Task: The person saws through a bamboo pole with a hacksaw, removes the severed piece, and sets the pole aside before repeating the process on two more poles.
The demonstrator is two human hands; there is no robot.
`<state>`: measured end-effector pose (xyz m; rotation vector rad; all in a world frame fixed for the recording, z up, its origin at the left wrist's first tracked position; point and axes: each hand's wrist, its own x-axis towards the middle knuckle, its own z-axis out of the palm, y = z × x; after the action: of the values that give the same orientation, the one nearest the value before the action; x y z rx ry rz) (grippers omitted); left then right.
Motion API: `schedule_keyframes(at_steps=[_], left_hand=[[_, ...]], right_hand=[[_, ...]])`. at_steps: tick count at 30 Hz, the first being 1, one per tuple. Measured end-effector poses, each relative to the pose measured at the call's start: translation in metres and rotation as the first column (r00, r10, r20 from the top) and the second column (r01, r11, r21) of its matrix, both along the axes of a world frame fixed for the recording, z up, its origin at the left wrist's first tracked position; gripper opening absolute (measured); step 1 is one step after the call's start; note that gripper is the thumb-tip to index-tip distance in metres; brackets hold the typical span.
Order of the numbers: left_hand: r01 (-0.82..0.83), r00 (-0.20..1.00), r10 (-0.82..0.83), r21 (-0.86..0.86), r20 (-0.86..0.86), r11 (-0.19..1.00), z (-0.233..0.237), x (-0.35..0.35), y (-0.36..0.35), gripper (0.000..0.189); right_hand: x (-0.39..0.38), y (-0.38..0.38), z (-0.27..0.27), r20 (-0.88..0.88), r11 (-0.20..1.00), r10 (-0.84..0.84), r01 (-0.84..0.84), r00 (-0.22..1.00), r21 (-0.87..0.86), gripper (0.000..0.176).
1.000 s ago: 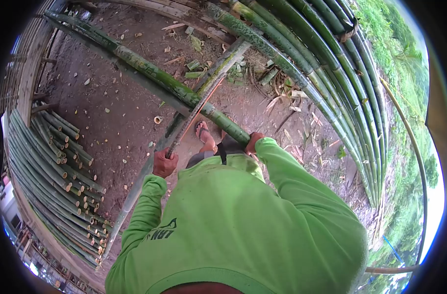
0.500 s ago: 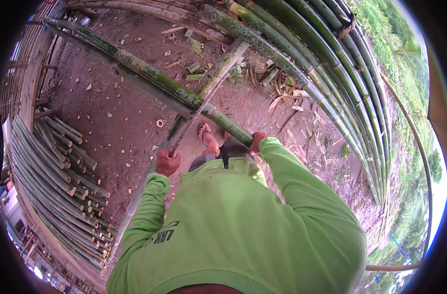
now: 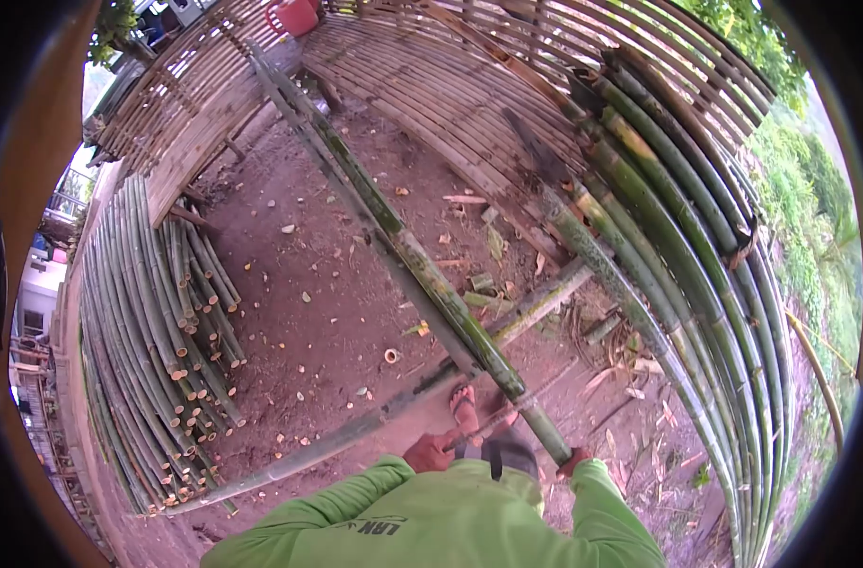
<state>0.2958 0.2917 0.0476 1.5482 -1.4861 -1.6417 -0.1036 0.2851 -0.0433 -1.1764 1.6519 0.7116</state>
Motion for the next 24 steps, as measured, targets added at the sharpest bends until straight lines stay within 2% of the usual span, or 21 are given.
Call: schedule_keyframes(at_steps=[1, 4, 5, 7, 10, 11, 12, 13, 14, 15, 16, 17, 18, 19, 20, 21, 24], left_hand=[[0.017, 1.000, -0.017, -0.013, 0.011, 1.000, 0.003, -0.001, -0.003, 0.045], [0.050, 0.996, -0.041, -0.130, 0.074, 0.990, -0.011, -0.003, 0.005, 0.049], [0.085, 0.995, -0.084, -0.014, 0.057, 0.996, -0.012, -0.002, 0.004, 0.050], [0.064, 0.993, -0.061, -0.036, 0.100, 0.997, -0.016, -0.012, 0.004, 0.049], [0.058, 0.983, -0.045, -0.072, 0.176, 0.996, -0.035, -0.012, 0.013, 0.049], [0.053, 0.983, -0.040, -0.071, 0.179, 0.996, -0.039, -0.023, 0.021, 0.049], [-0.028, 0.984, 0.061, -0.191, 0.166, 0.981, -0.028, -0.031, 0.020, 0.035], [0.128, 0.942, 0.016, -0.401, 0.336, 0.907, -0.040, -0.032, 0.026, 0.019], [-0.018, 0.957, 0.051, -0.117, 0.286, 0.993, -0.026, -0.043, 0.028, 0.017], [-0.136, 0.957, 0.134, -0.012, 0.256, 0.991, 0.000, -0.055, 0.019, 0.016], [-0.131, 0.975, 0.127, 0.012, 0.184, 0.991, -0.025, -0.050, 0.032, 0.015], [-0.127, 0.973, 0.121, 0.020, 0.199, 0.992, -0.022, -0.053, 0.039, 0.014], [-0.130, 0.967, 0.125, 0.008, 0.220, 0.991, -0.015, -0.056, 0.036, 0.014], [-0.135, 0.960, 0.131, -0.004, 0.247, 0.991, -0.008, -0.056, 0.035, 0.014], [-0.152, 0.955, 0.147, -0.002, 0.259, 0.988, -0.003, -0.054, 0.037, 0.014], [-0.173, 0.949, 0.167, -0.001, 0.269, 0.985, 0.001, -0.052, 0.040, 0.015], [-0.178, 0.922, 0.179, -0.034, 0.343, 0.983, 0.025, -0.050, 0.044, 0.015]], right_hand=[[-0.001, 0.002, -0.012, -0.011, 1.000, -0.008, 0.008, 1.000, -0.020, 0.065], [-0.008, 0.014, -0.044, -0.037, 0.996, -0.007, 0.004, 0.999, -0.084, 0.063], [-0.005, 0.015, -0.047, -0.039, 0.993, 0.004, -0.008, 0.999, -0.119, 0.061], [-0.006, 0.004, -0.050, -0.017, 0.989, 0.022, -0.024, 1.000, -0.144, 0.060], [-0.018, 0.006, -0.051, 0.045, 0.998, 0.005, -0.002, 0.999, -0.065, 0.062], [-0.033, 0.020, -0.082, 0.063, 0.979, 0.095, -0.082, 0.994, -0.185, 0.061], [-0.039, 0.030, -0.095, 0.033, 0.945, 0.109, -0.094, 0.993, -0.314, 0.053], [-0.017, 0.010, -0.032, -0.027, 0.956, 0.143, -0.145, 0.989, -0.253, 0.046], [-0.023, 0.018, -0.035, 0.062, 0.980, -0.035, 0.046, 0.997, -0.193, 0.046], [-0.024, 0.008, -0.032, 0.079, 0.995, 0.009, -0.001, 0.997, -0.100, 0.049], [-0.031, 0.012, -0.043, 0.128, 0.996, 0.025, -0.014, 0.991, -0.089, 0.057], [-0.036, 0.011, -0.056, 0.188, 0.993, 0.053, -0.032, 0.981, -0.116, 0.065], [-0.037, 0.011, -0.059, 0.177, 0.991, 0.063, -0.041, 0.982, -0.126, 0.072], [-0.032, 0.006, -0.056, 0.149, 0.985, 0.146, -0.129, 0.978, -0.118, 0.080], [-0.021, -0.006, -0.042, 0.157, 0.973, 0.182, -0.154, 0.971, -0.174, 0.086], [-0.015, -0.011, -0.054, 0.267, 0.963, 0.166, -0.097, 0.949, -0.251, 0.089], [0.039, -0.058, -0.027, 0.395, 0.922, 0.097, 0.068, 0.914, -0.382, 0.079]])
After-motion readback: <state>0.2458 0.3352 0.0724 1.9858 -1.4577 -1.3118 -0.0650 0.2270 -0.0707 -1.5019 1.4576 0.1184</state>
